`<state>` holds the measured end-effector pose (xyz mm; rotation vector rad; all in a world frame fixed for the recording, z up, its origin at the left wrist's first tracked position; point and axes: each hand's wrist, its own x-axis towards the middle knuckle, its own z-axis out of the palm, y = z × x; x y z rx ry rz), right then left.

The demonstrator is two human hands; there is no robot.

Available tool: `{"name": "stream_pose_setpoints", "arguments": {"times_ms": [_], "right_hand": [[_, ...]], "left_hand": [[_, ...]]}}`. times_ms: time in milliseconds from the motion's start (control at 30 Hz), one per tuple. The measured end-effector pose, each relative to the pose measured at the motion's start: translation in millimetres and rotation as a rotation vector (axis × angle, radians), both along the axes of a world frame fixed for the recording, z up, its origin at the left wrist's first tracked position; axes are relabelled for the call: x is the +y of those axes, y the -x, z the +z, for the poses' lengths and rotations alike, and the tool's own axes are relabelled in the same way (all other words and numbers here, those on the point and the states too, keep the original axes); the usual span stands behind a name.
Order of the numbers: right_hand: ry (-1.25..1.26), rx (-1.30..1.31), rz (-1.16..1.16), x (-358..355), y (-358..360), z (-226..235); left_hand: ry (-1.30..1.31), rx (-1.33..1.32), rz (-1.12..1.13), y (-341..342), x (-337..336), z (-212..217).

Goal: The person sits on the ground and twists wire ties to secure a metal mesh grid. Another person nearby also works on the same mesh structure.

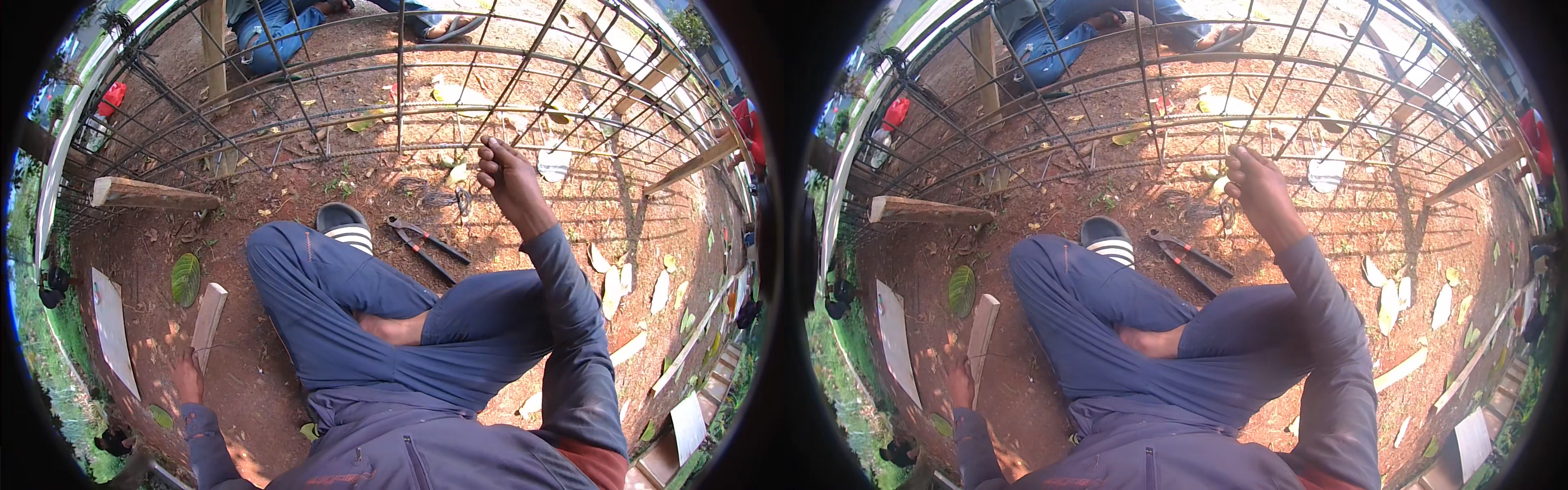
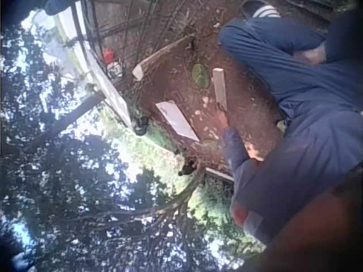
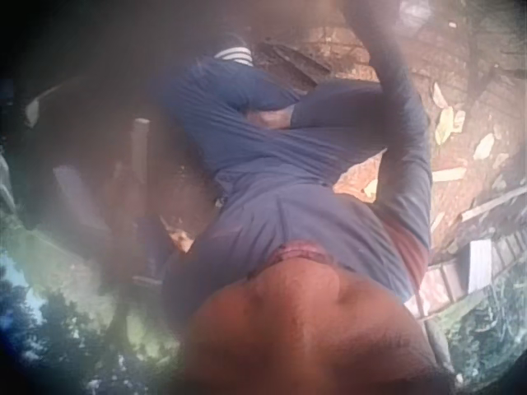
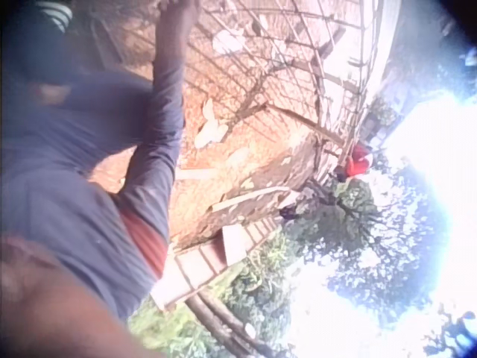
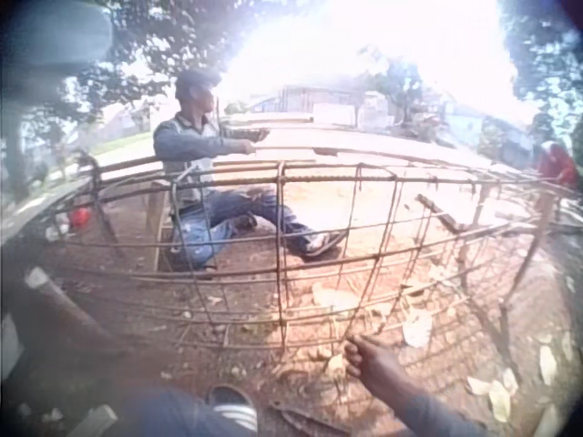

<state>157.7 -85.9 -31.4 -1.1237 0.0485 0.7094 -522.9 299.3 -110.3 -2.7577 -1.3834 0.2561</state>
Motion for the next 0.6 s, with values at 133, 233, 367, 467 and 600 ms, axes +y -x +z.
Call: {"name": "stream_pose_setpoints", "arguments": {"times_ms": [133, 233, 367, 467, 600], "right_hand": [[-0.092, 0.067, 0.051, 5.4, 17.2, -18.3], [-0.108, 0.022, 0.166, -0.7, 33.2, -24.4], [-0.1, 0.05, 0.173, -1.9, 53.2, -20.6], [-0.167, 0.049, 0.161, -7.0, 60.9, -16.6], [-0.217, 0.093, 0.11, -20.0, 50.5, -24.4]], "left_hand": [[0.086, -0.004, 0.026, -41.0, -27.3, 39.6], [-0.094, -0.204, -0.163, -177.7, -98.7, 98.8], [0.504, -0.78, -0.318, -371.6, -220.1, 117.4], [0.658, -0.908, -0.359, -462.8, -302.8, 93.6], [0.473, -0.774, -0.443, -493.3, -345.9, 70.8]]}}
